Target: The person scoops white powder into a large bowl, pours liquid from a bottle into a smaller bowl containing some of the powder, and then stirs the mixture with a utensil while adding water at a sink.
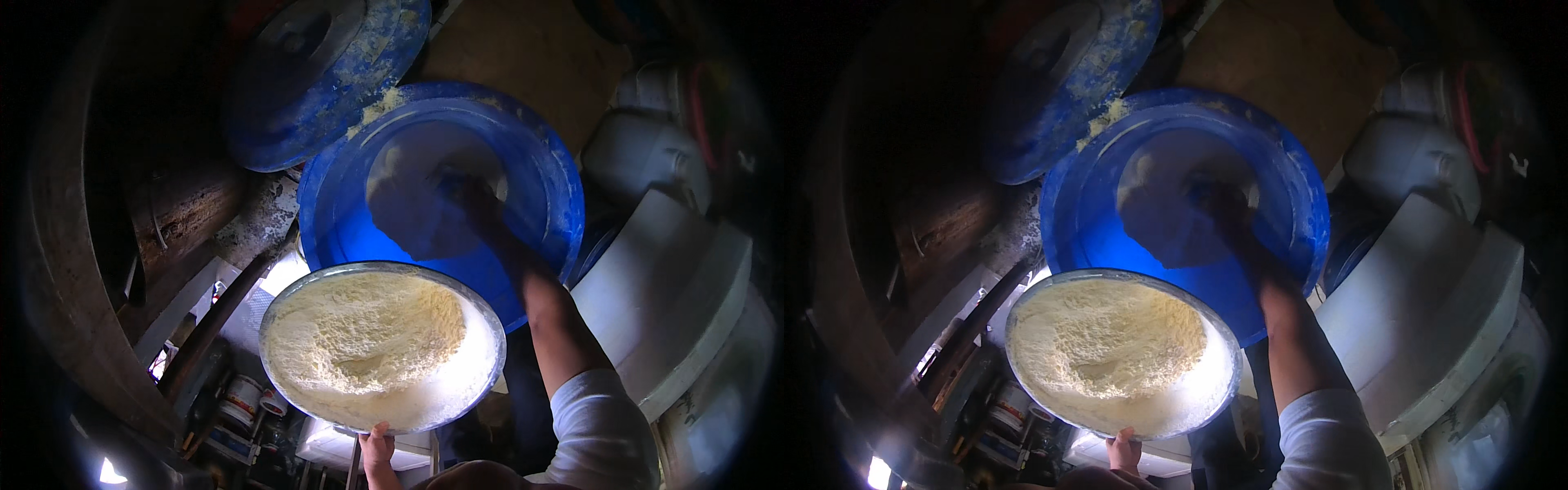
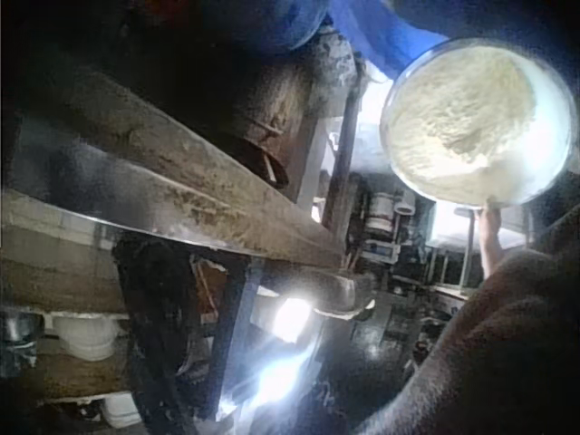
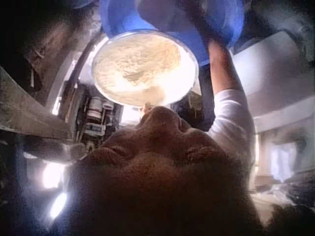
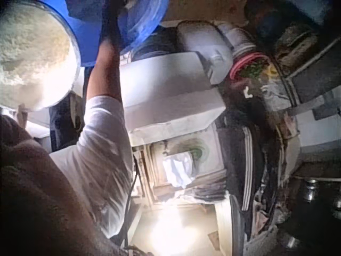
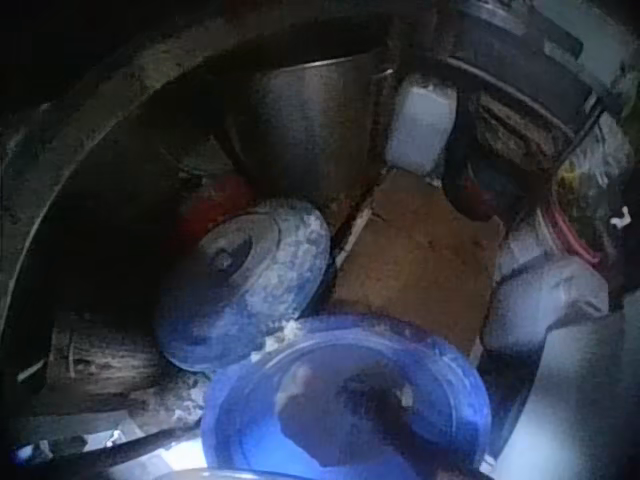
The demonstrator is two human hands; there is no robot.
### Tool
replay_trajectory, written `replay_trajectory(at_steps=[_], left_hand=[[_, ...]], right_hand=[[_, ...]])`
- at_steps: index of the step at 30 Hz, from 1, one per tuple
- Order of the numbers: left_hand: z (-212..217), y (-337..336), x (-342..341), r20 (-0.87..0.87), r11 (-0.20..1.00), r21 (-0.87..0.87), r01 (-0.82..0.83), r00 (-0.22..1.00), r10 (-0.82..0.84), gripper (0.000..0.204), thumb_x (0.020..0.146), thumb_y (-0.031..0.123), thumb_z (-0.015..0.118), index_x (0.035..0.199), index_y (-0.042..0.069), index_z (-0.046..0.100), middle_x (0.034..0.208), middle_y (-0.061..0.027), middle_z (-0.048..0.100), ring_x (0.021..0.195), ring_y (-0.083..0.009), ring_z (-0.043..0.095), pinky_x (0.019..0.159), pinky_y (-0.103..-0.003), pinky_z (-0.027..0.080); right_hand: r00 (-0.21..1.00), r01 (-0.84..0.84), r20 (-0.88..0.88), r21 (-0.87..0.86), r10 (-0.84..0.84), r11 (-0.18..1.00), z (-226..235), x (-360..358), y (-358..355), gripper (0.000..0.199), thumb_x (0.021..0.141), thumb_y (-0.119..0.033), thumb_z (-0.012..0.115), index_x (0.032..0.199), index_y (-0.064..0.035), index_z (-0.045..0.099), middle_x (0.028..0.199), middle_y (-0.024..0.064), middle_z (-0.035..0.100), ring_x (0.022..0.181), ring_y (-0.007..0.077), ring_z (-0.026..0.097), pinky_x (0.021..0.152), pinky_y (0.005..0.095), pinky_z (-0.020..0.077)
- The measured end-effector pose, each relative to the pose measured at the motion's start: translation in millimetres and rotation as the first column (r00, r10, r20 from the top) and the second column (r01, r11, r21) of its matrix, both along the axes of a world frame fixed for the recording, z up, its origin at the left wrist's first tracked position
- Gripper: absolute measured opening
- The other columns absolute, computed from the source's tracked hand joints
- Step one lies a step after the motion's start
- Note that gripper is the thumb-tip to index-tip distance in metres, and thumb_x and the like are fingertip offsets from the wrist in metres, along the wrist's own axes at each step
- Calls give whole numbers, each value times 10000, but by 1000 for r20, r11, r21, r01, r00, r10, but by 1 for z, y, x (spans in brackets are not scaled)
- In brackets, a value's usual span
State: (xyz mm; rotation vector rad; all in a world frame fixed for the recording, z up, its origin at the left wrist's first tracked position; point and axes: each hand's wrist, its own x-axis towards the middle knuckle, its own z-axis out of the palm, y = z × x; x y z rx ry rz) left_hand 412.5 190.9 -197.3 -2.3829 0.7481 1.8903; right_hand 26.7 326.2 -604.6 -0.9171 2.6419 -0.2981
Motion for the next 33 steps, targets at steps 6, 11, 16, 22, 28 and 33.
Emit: replay_trajectory(at_steps=[6, 11, 16, 22, 28, 33], left_hand=[[-1, 3, -26, -22, 997, -68, -32, 999, 31, 512, 667, -16, 574, 1171, 1, 486, 1042, -100, 572, 943, -246, 568, 814, -377, 482], [3, 9, -19, -9, 995, -85, -44, 999, 43, 513, 678, -6, 563, 1183, 0, 474, 1056, -106, 562, 963, -249, 556, 808, -376, 472], [1, 7, -14, -43, 999, -8, -48, 998, 47, 562, 692, -38, 531, 1245, 4, 442, 1140, -114, 533, 1044, -264, 535, 887, -397, 449], [-3, 9, -16, -191, 996, -67, -54, 981, 41, 529, 707, -20, 556, 1225, 5, 451, 1113, -100, 544, 986, -257, 560, 833, -417, 479], [-10, 7, -9, -178, 998, -25, -64, 982, 59, 560, 723, -41, 577, 1259, 23, 428, 1128, -95, 539, 999, -264, 557, 841, -443, 479], [-4, 5, -18, -207, 999, -31, 19, 978, -25, 479, 725, 30, 557, 1195, 9, 469, 1062, -94, 554, 932, -232, 571, 787, -355, 492]], right_hand=[[977, -173, 148, 151, 151, 973, -34, 7, 27, 544, 797, -111, 552, 1307, 3, 399, 1252, 224, 484, 1094, 375, 514, 895, 476, 435], [871, -170, 479, 83, 111, 982, -6, 15, 0, 552, 778, -91, 565, 1300, -5, 407, 1219, 220, 502, 1053, 363, 534, 837, 462, 453], [724, -53, 690, 65, -6, 996, 19, 4, -11, 561, 759, -71, 578, 1292, -13, 416, 1185, 215, 520, 1011, 351, 554, 780, 449, 472], [556, 71, 822, 101, -124, 992, 65, -7, -10, 573, 736, -47, 594, 1284, -23, 425, 1145, 210, 542, 961, 337, 579, 711, 433, 495], [470, 209, 849, 159, -241, 965, 138, -40, 1, 588, 713, -23, 609, 1275, -32, 435, 1105, 204, 564, 911, 322, 603, 642, 417, 518], [469, 293, 836, 157, -284, 943, 217, -77, 8, 602, 694, -4, 622, 1267, -40, 443, 1072, 200, 582, 870, 310, 623, 584, 403, 536]])
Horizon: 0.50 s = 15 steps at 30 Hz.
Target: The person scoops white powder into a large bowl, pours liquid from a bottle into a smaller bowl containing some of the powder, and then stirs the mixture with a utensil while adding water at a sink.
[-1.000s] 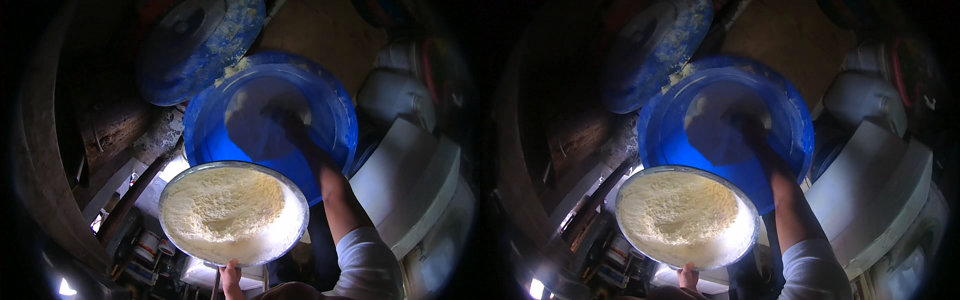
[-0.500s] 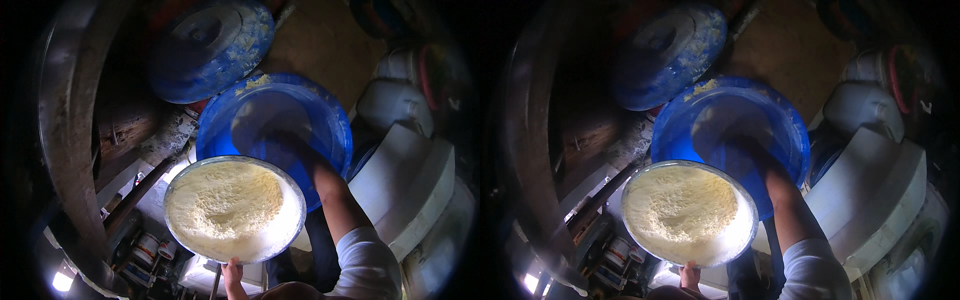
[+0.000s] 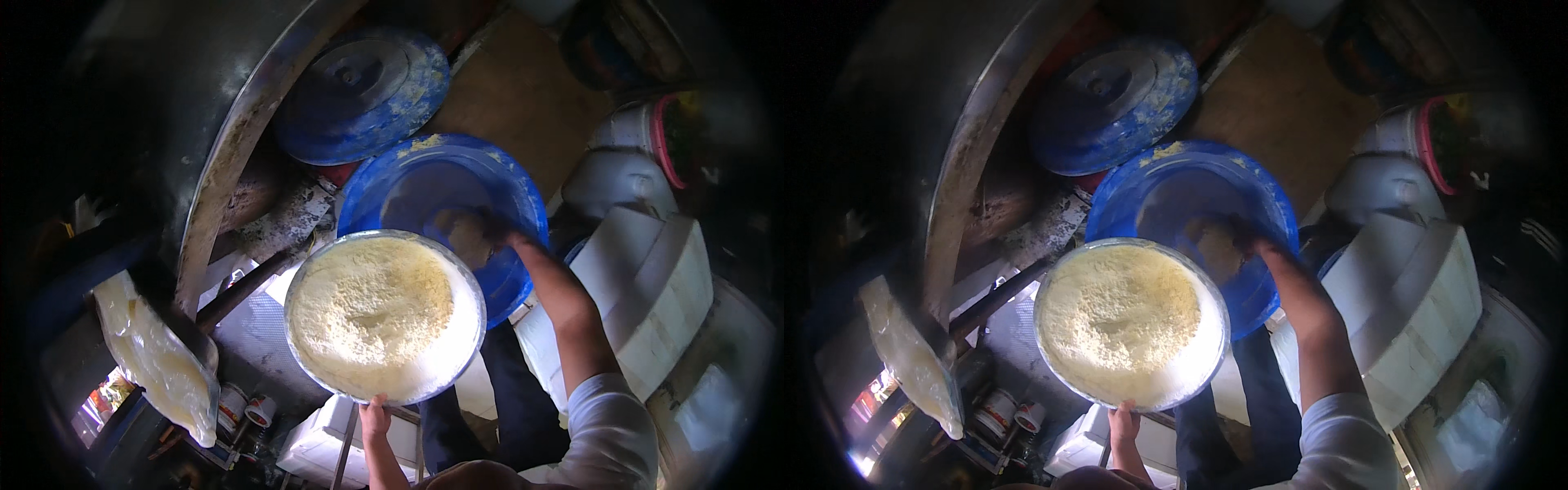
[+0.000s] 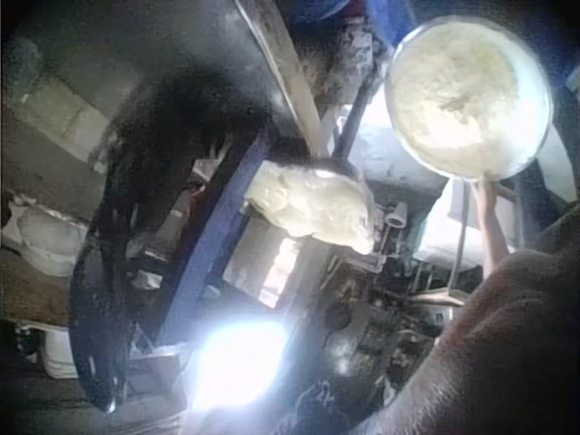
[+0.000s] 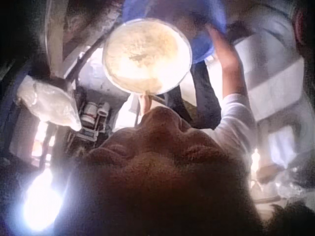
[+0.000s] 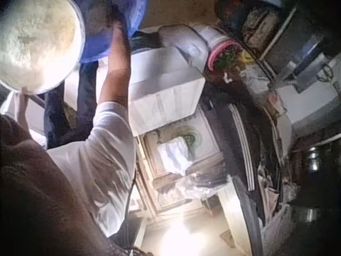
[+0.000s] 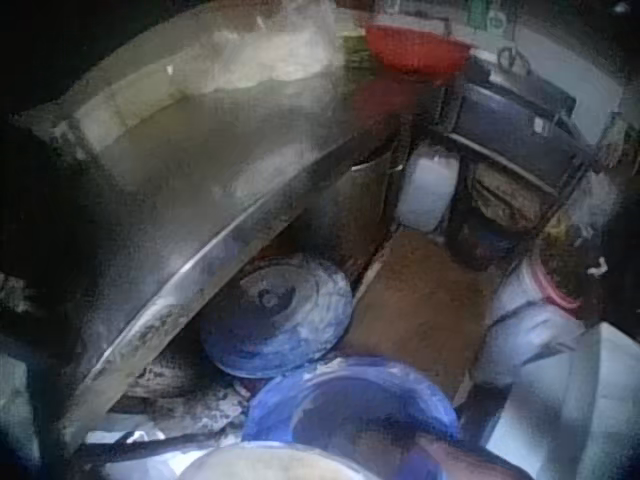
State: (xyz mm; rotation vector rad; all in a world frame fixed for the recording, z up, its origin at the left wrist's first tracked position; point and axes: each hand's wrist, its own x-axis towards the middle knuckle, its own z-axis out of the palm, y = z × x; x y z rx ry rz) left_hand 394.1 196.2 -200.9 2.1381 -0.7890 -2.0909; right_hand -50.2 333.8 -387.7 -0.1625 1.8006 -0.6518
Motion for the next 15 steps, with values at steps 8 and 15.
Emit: replay_trajectory(at_steps=[8, 15], left_hand=[[6, -1, -2, 22, 999, 37, -38, 999, 38, 385, 735, -2, 548, 1115, 34, 491, 986, -70, 552, 848, -205, 573, 605, -311, 498], [-10, 2, 20, -58, 996, 66, 54, 997, -50, 432, 738, 58, 560, 1164, 70, 489, 1078, -71, 523, 938, -175, 531, 646, -306, 478]], right_hand=[[987, 131, -88, -71, -137, 989, 105, -40, -2, 590, 717, 37, 540, 1285, -46, 402, 1069, 188, 588, 669, 263, 645, 440, 317, 540], [981, 194, -2, -43, -195, 980, 148, -64, 28, 321, 746, -101, 527, 1022, 55, 575, 767, 136, 634, 527, 192, 594, 457, 287, 491]])
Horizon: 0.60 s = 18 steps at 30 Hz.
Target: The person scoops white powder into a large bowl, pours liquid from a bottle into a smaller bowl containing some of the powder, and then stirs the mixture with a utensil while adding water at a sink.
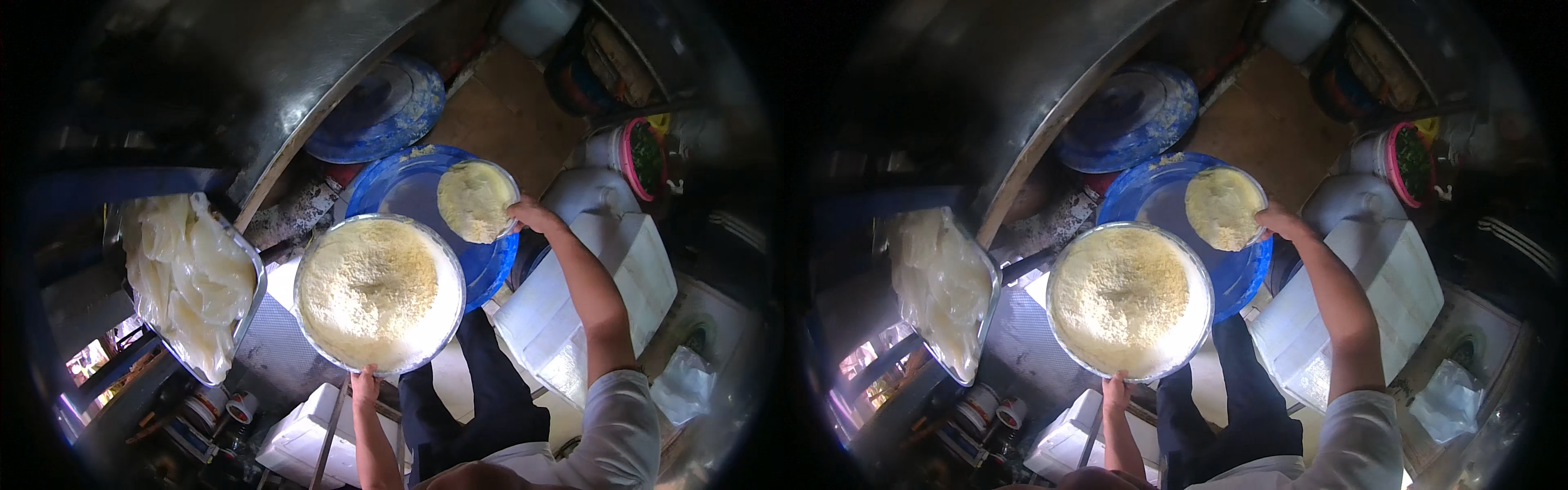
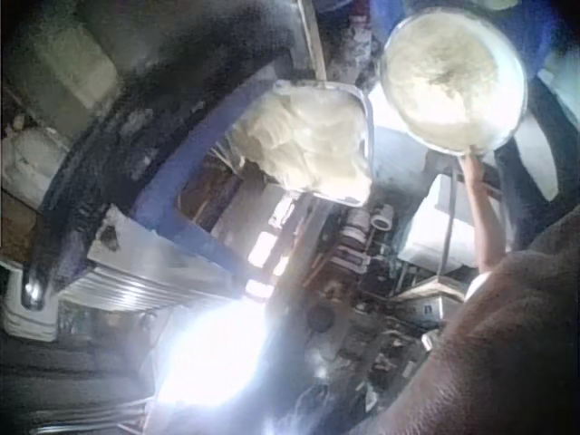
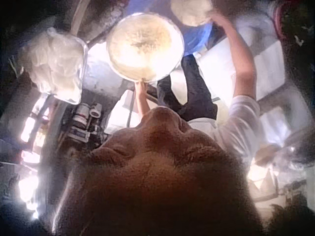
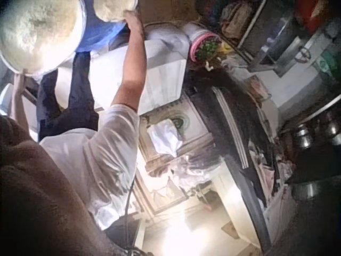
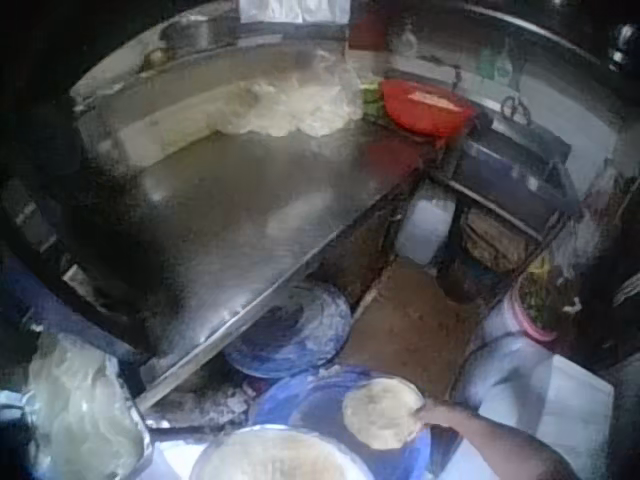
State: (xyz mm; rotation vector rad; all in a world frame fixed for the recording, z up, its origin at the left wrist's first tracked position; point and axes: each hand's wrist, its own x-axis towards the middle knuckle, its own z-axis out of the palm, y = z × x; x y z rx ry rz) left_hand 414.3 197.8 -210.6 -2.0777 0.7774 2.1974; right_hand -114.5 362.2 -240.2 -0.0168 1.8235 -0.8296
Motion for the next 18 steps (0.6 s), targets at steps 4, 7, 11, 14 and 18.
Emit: replay_trajectory(at_steps=[4, 7, 11, 14, 18], left_hand=[[15, -1, -16, -58, 994, -87, -63, 997, 58, 407, 776, 16, 535, 1177, 47, 474, 1023, -71, 571, 864, -207, 598, 610, -325, 529], [-2, -1, -10, -139, 995, -86, -42, 990, 30, 341, 800, 43, 514, 1133, -24, 490, 1021, -113, 584, 845, -237, 621, 640, -340, 550], [0, -1, -8, -66, 998, -58, -39, 997, 35, 370, 801, 51, 511, 1155, -50, 467, 1041, -123, 579, 863, -256, 623, 672, -362, 566], [-7, 2, -1, -123, 998, -60, -23, 992, 16, 404, 796, 76, 525, 1175, -43, 451, 1049, -119, 574, 884, -254, 613, 679, -366, 566], [-16, 3, 8, -142, 997, -67, 38, 989, -47, 415, 797, 115, 538, 1183, -15, 456, 1059, -109, 568, 891, -238, 598, 682, -357, 547]], right_hand=[[996, 62, -62, -61, -66, 996, 39, 7, 16, 372, 754, -52, 508, 1107, 66, 515, 786, 145, 626, 527, 189, 599, 428, 270, 482], [996, 15, -92, -57, -21, 998, 88, 38, -5, 435, 760, -44, 515, 1176, 65, 447, 903, 177, 613, 517, 204, 607, 445, 282, 509], [959, -61, -278, -10, 56, 998, 118, 114, -47, 635, 773, 4, 524, 1358, -5, 275, 1216, 255, 493, 752, 316, 663, 506, 341, 551], [758, -256, -613, 34, 222, 966, 109, 174, -75, 604, 776, 7, 488, 1344, -9, 287, 1257, 264, 452, 978, 476, 550, 868, 482, 462], [625, -364, -711, 100, 322, 926, 111, 238, -105, 503, 816, -27, 484, 1286, -2, 307, 1209, 277, 420, 831, 473, 584, 735, 490, 503]])
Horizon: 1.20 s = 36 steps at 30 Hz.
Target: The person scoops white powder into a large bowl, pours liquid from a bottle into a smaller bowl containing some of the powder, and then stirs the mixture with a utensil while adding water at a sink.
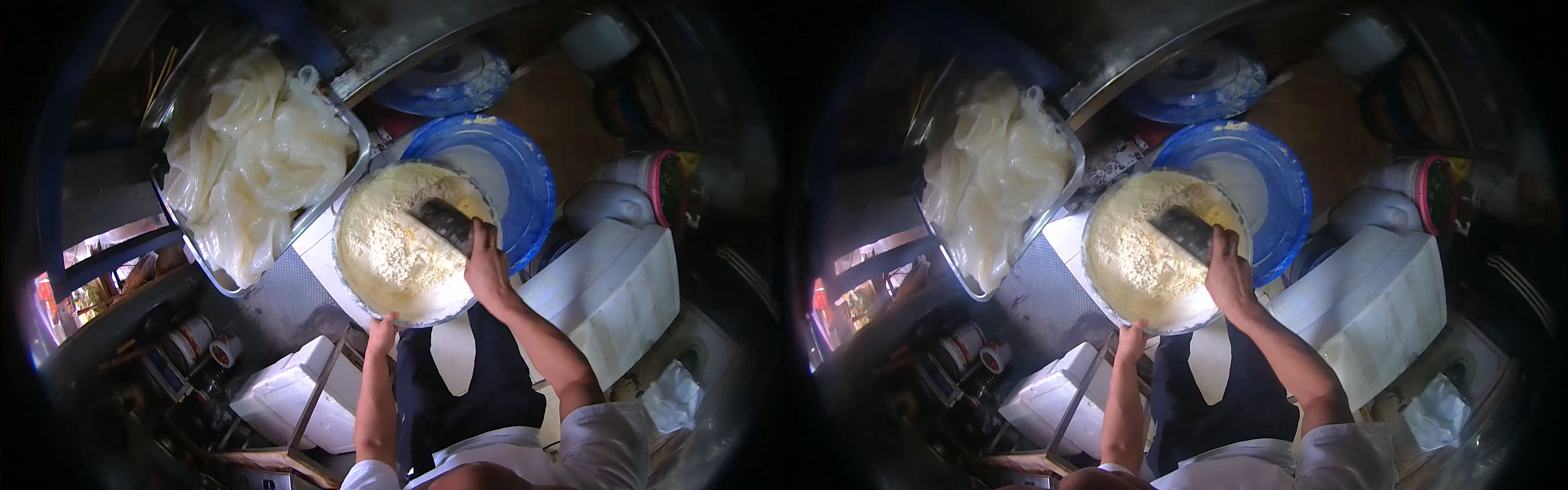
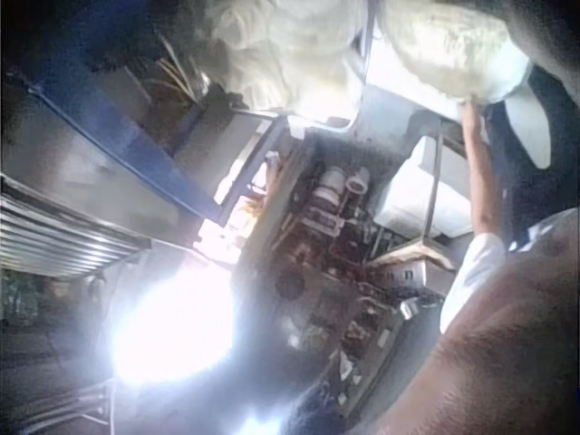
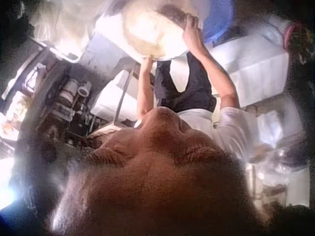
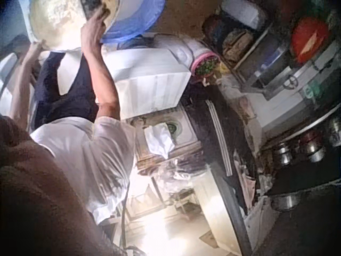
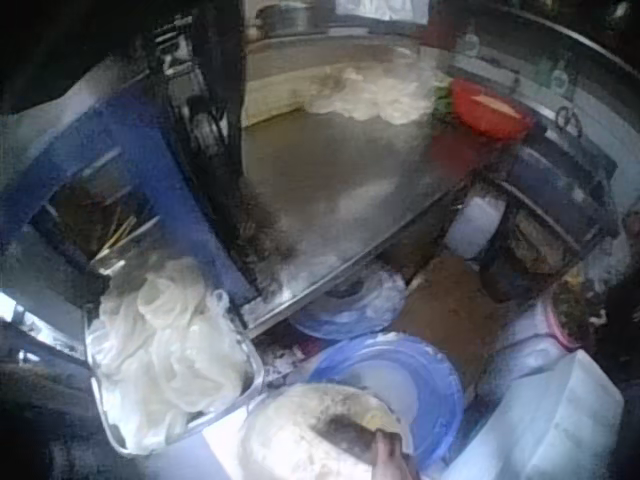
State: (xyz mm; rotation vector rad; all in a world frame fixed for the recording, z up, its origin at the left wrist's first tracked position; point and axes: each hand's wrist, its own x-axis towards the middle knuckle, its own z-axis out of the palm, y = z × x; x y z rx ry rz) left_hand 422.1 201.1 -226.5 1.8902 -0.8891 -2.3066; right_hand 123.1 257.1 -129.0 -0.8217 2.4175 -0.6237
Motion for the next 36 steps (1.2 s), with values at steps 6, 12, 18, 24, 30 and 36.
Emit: replay_trajectory(at_steps=[6, 12, 18, 24, 30, 36], left_hand=[[15, -5, -13, 7, 998, 25, -62, 998, 62, 415, 794, 59, 519, 1196, -18, 453, 1072, -126, 569, 929, -258, 599, 765, -393, 535], [-3, 1, 1, 21, 1000, 19, -17, 1000, 17, 399, 812, 95, 508, 1201, 26, 448, 1027, -101, 576, 840, -196, 596, 666, -338, 529], [6, -2, -7, 31, 999, 36, -34, 999, 33, 397, 786, 41, 517, 1173, -19, 456, 1027, -117, 565, 877, -252, 601, 728, -392, 532], [3, -1, -5, -23, 998, -10, -68, 997, 68, 376, 784, 45, 512, 1153, -21, 470, 1008, -101, 566, 850, -232, 592, 707, -359, 522], [13, -4, -14, 55, 997, 39, -63, 997, 61, 358, 782, 46, 520, 1132, -21, 488, 1009, -101, 565, 853, -215, 589, 695, -334, 501], [10, -2, -6, 24, 1000, -5, -26, 999, 26, 337, 776, 38, 538, 1110, 2, 519, 934, -68, 586, 806, -187, 585, 658, -310, 483]], right_hand=[[969, -184, -169, -11, 179, 983, -1, 32, 15, 509, 832, -56, 526, 1301, -26, 328, 1216, 266, 400, 826, 453, 589, 662, 495, 510], [940, -247, -252, -43, 229, 968, 22, 24, 21, 536, 815, -55, 549, 1308, -33, 340, 1197, 294, 413, 822, 452, 597, 666, 463, 529], [980, -137, -163, -118, 116, 984, 33, 22, 22, 608, 759, 7, 600, 1302, -29, 328, 1225, 238, 385, 994, 471, 522, 781, 495, 491], [991, -48, -129, -197, 23, 979, 58, 13, 11, 608, 747, 3, 608, 1287, -37, 333, 1197, 231, 411, 1071, 448, 469, 842, 486, 441], [968, 197, -92, -299, -233, 934, 55, -31, 22, 664, 705, 44, 588, 1312, -33, 329, 1197, 244, 419, 1084, 445, 474, 890, 454, 425], [927, 243, -300, 29, -223, 970, 5, -125, 33, 708, 702, 22, 621, 1322, -78, 294, 1191, 227, 421, 1027, 439, 525, 830, 497, 466]])
